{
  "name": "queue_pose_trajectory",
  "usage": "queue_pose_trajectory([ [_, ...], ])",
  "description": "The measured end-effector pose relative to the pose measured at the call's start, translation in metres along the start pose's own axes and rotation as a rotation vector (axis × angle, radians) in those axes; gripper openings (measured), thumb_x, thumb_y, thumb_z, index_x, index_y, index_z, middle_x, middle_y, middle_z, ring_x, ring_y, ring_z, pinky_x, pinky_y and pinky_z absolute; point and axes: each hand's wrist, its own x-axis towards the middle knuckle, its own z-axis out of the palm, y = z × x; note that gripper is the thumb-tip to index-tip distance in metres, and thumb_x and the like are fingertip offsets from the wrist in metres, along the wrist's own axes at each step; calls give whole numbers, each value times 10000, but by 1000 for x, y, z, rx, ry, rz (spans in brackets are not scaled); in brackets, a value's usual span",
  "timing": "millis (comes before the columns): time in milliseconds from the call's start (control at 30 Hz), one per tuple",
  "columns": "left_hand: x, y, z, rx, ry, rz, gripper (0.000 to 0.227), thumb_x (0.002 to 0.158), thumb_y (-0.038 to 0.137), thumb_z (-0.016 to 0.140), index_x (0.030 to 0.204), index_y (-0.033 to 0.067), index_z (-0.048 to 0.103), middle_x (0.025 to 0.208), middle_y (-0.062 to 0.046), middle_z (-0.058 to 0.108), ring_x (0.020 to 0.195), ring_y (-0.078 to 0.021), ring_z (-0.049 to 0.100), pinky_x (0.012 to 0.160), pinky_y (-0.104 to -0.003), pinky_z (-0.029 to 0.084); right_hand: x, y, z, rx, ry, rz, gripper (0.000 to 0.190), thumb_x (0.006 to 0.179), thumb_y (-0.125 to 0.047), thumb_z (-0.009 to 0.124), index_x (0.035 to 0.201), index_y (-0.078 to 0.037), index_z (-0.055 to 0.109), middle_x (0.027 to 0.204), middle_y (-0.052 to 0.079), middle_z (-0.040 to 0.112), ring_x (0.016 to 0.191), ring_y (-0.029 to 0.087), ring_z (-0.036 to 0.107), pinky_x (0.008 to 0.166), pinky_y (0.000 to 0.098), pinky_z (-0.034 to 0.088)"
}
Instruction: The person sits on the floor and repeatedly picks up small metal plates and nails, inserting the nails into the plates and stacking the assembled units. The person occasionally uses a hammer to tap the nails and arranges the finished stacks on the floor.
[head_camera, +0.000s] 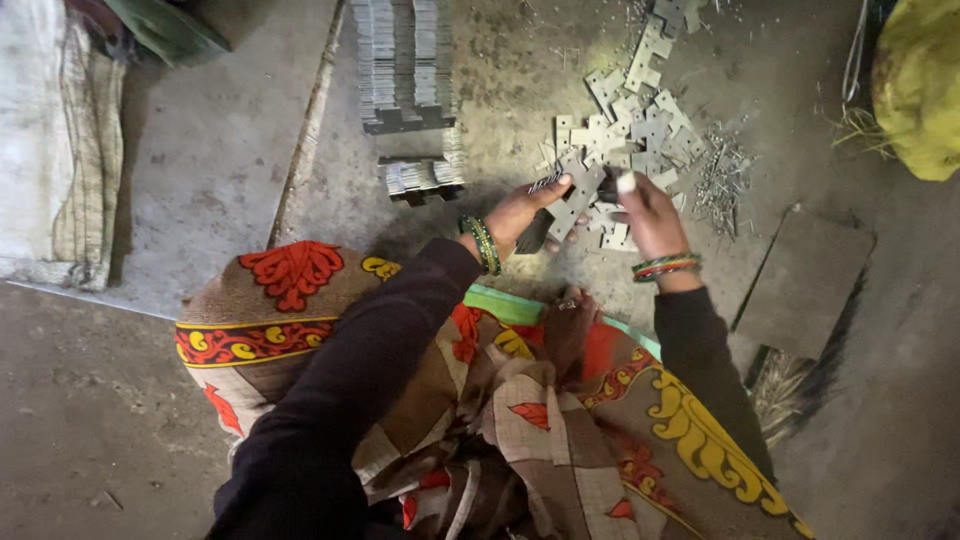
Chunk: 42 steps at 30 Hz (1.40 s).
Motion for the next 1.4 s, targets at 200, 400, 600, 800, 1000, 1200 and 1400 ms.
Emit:
queue_pose_trajectory([
  [200, -19, 15, 14, -84, 71, 18, 848, 790, 804, 496, 1255, 106, 627, 1195, -133, 728, 1076, -228, 731, 800, -396, 659, -33, -96, -16, -191, 51, -355, 190, 979, -156, 771, 1145, -110, 693, 1101, 70, 750, 980, 172, 717, 841, 313, 604],
  [400, -24, 31, 13, -306, -30, 223, 848, 856, 793, 489, 1302, 82, 608, 1176, -145, 712, 1057, -272, 714, 896, -444, 630, -46, -87, -13, -547, 52, -677, 456, 740, -105, 809, 1172, -83, 663, 1175, 157, 695, 1084, 339, 686, 934, 416, 571],
  [600, -6, 12, -7, -330, 2, 88, 740, 899, 741, 523, 1233, 86, 608, 886, -60, 663, 720, -202, 685, 748, -470, 638, 5, 23, 25, -735, 304, -229, 556, 746, -69, 822, 1259, -12, 614, 1138, 229, 664, 1011, 425, 642, 816, 498, 537],
  [800, 13, -8, -16, -323, 73, 24, 521, 904, 575, 673, 1143, 123, 575, 917, -80, 689, 729, -211, 676, 631, -408, 583, 19, 55, 7, -532, 177, -92, 371, 797, -134, 839, 1115, -81, 655, 1034, 141, 704, 906, 342, 706, 808, 449, 572],
  [1000, 7, 2, -15, -308, 133, -4, 614, 883, 672, 623, 1110, 102, 587, 926, -77, 702, 781, -215, 717, 648, -403, 594, 0, 5, 6, -413, 181, -408, 384, 842, -60, 757, 1200, -123, 630, 1229, 86, 634, 1069, 249, 698, 906, 354, 610],
  [1200, -4, 15, -6, -191, 64, -52, 783, 753, 766, 614, 1158, 96, 594, 884, -62, 709, 772, -227, 731, 704, -426, 651, 8, 16, 11, -975, 85, -420, 711, 683, -41, 828, 1363, -152, 652, 1322, 128, 571, 1120, 338, 602, 903, 460, 539],
  [1400, 11, -6, -15, -160, 108, -23, 743, 810, 711, 665, 1181, 73, 582, 858, -60, 688, 660, -187, 675, 624, -378, 631, 12, 64, -30, -749, -22, -256, 470, 727, -144, 851, 1139, -65, 640, 1096, 143, 670, 1007, 343, 662, 858, 427, 555],
])
